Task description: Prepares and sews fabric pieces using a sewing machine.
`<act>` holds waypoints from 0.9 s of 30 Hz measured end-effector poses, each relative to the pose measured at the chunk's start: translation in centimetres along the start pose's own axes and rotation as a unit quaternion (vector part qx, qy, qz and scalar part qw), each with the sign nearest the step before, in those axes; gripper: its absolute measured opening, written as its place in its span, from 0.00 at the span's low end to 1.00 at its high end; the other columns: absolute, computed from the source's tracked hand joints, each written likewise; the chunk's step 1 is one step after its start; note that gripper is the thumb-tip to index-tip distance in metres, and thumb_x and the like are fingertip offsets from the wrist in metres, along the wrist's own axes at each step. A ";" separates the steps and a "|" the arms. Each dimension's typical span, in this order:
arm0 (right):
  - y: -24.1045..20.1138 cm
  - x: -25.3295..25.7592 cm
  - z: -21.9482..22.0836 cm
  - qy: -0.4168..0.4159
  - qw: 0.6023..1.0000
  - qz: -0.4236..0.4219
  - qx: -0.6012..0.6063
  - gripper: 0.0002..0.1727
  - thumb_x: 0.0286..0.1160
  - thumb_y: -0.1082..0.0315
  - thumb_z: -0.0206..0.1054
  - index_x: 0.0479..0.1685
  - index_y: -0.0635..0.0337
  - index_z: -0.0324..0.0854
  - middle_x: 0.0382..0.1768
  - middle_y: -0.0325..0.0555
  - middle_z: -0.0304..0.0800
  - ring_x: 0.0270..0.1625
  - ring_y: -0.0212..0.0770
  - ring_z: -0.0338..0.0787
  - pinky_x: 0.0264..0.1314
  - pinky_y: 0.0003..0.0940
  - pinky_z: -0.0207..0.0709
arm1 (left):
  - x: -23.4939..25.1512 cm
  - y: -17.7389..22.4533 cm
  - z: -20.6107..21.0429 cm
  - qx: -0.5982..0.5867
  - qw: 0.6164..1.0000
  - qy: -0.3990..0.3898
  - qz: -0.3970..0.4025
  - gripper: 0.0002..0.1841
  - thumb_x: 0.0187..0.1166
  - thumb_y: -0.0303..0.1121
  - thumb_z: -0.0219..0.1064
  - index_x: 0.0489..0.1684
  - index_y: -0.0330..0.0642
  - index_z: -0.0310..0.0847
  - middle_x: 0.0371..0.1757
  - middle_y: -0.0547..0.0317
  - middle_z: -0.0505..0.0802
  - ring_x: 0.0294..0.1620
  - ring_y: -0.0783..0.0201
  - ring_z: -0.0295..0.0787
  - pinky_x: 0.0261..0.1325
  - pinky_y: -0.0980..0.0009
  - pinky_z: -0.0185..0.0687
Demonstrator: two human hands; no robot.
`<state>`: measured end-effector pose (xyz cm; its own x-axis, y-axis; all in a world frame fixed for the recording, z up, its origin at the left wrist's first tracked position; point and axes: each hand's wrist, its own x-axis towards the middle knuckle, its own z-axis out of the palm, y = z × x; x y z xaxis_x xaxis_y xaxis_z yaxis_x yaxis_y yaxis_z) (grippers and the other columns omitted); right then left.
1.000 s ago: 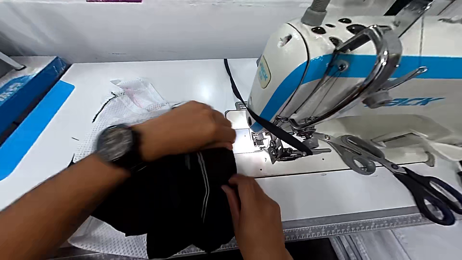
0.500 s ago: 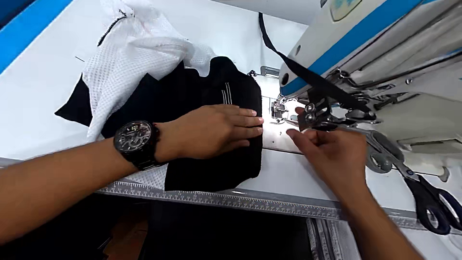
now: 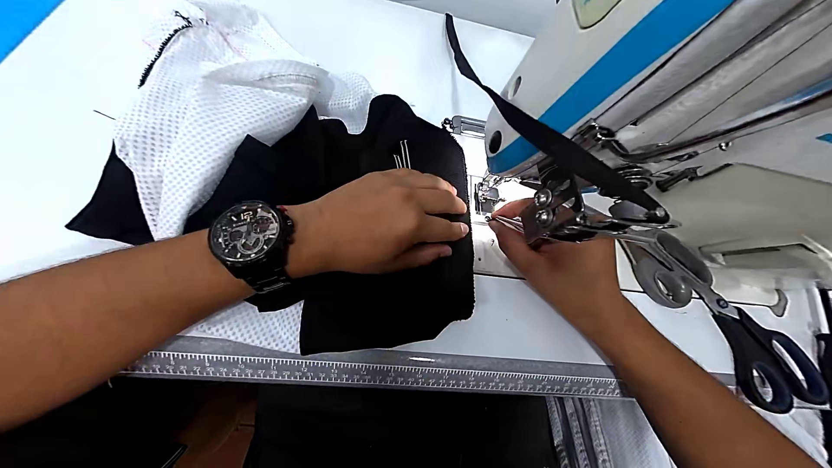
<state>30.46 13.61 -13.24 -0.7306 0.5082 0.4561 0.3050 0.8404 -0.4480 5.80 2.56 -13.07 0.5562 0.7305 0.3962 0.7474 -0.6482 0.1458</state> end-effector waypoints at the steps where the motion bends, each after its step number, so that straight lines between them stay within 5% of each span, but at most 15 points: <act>1: 0.1 0.3 0.2 -0.007 1.000 0.005 0.009 0.09 0.76 0.61 0.69 0.43 0.54 0.91 0.33 0.36 0.93 0.33 0.23 0.87 0.39 0.25 0.82 | 0.0 0.0 -0.1 0.000 1.000 0.000 -0.001 0.20 0.89 0.45 0.55 0.62 0.48 0.92 0.69 0.53 0.91 0.77 0.50 0.82 0.82 0.56 0.74; 5: 0.3 0.8 0.6 -0.068 0.996 0.059 0.009 0.10 0.75 0.54 0.71 0.46 0.46 0.92 0.32 0.31 0.90 0.30 0.25 0.83 0.36 0.29 0.78 | -0.2 0.2 -0.3 -0.018 1.000 -0.010 -0.018 0.21 0.89 0.45 0.54 0.65 0.49 0.91 0.72 0.53 0.89 0.81 0.53 0.80 0.84 0.60 0.72; 8: -0.3 0.6 -0.2 -0.056 0.995 0.071 0.046 0.14 0.72 0.57 0.74 0.53 0.48 0.91 0.30 0.28 0.88 0.26 0.21 0.78 0.30 0.22 0.74 | -0.3 0.3 -0.3 -0.022 0.999 -0.010 -0.023 0.21 0.90 0.45 0.54 0.66 0.48 0.90 0.73 0.54 0.89 0.81 0.54 0.79 0.84 0.61 0.72; 15: -0.5 1.6 -0.4 -0.083 0.978 0.080 0.172 0.04 0.73 0.64 0.73 0.41 0.52 0.89 0.32 0.26 0.91 0.32 0.14 0.85 0.37 0.12 0.79 | -0.2 0.2 -0.1 -0.028 0.999 0.000 -0.018 0.21 0.89 0.46 0.55 0.63 0.48 0.91 0.70 0.49 0.89 0.78 0.52 0.81 0.79 0.59 0.77; 18: -0.3 1.6 -0.1 -0.094 0.973 0.091 0.191 0.04 0.75 0.63 0.73 0.41 0.51 0.90 0.28 0.26 0.88 0.26 0.16 0.81 0.29 0.13 0.75 | -0.2 0.2 -0.2 -0.030 0.999 0.003 -0.020 0.20 0.88 0.46 0.56 0.61 0.45 0.91 0.69 0.50 0.90 0.78 0.53 0.82 0.79 0.60 0.77; 23: 0.7 2.6 -1.4 -0.229 0.924 0.105 0.288 0.04 0.78 0.62 0.69 0.40 0.50 0.86 0.16 0.24 0.76 0.16 0.17 0.71 0.17 0.13 0.64 | -0.2 0.1 -0.2 -0.038 0.999 0.008 -0.024 0.20 0.87 0.46 0.58 0.58 0.43 0.91 0.69 0.51 0.90 0.77 0.55 0.83 0.78 0.61 0.78; 27: 0.3 2.0 -0.3 -0.130 0.987 0.047 0.077 0.09 0.77 0.57 0.69 0.43 0.49 0.89 0.31 0.30 0.88 0.32 0.21 0.82 0.38 0.23 0.77 | -0.2 0.1 -0.1 -0.035 0.999 0.009 -0.021 0.20 0.87 0.46 0.57 0.58 0.43 0.91 0.69 0.51 0.90 0.78 0.55 0.82 0.80 0.61 0.76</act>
<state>29.27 14.88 -12.25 -0.8417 0.5006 0.2023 0.2975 0.7427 -0.5999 5.68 2.32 -13.04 0.5176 0.7534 0.4055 0.7425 -0.6311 0.2246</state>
